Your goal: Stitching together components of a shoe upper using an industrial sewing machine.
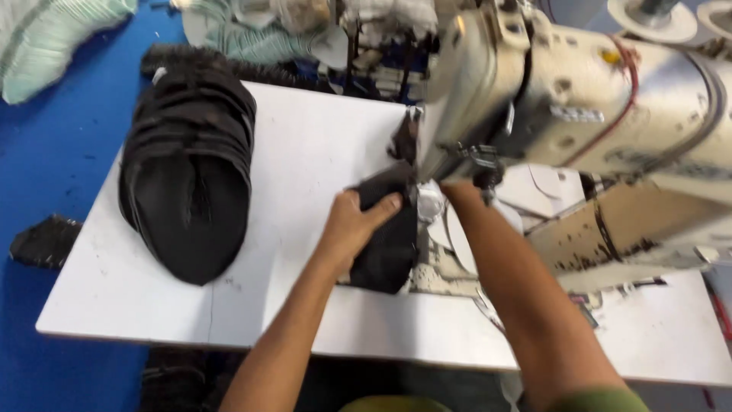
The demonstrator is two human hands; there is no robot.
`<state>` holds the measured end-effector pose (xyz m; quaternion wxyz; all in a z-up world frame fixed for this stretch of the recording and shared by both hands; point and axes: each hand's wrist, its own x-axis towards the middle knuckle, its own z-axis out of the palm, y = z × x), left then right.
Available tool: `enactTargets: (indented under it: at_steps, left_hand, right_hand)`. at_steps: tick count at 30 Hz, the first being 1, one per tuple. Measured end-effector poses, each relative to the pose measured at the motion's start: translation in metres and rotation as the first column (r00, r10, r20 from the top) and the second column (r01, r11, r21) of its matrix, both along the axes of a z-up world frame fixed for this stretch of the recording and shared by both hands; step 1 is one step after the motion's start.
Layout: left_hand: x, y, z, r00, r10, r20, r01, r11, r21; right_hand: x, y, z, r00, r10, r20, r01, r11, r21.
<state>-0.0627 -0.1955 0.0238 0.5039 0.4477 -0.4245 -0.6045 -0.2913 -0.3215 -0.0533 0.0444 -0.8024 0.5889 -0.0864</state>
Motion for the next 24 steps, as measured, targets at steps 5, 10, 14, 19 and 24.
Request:
enactTargets:
  at_steps: [5,10,14,19,24]
  left_hand:
    - [-0.001,0.007,0.003,0.999,0.032,0.015,-0.030,0.990,-0.141]
    - [-0.003,0.002,0.011,0.990,0.023,0.140,-0.024,1.000,0.007]
    - [0.002,0.004,0.013,0.997,-0.023,0.074,0.029,0.996,-0.084]
    - [0.003,0.002,0.014,0.998,-0.008,0.063,0.009,1.000,-0.010]
    - [-0.001,-0.004,0.016,0.977,0.057,0.205,-0.063,0.998,0.025]
  right_hand:
    - [-0.018,-0.039,-0.038,1.000,0.020,0.003,-0.019,0.986,-0.164]
    - [-0.042,-0.088,-0.077,0.997,0.070,-0.044,-0.080,0.938,-0.337]
    - [-0.128,-0.039,-0.034,0.993,0.065,-0.098,-0.100,0.906,-0.411]
    - [0.035,0.161,0.046,0.502,-0.295,0.813,0.214,0.953,0.214]
    - [0.047,0.184,0.050,0.287,-0.253,0.924,-0.032,0.961,0.273]
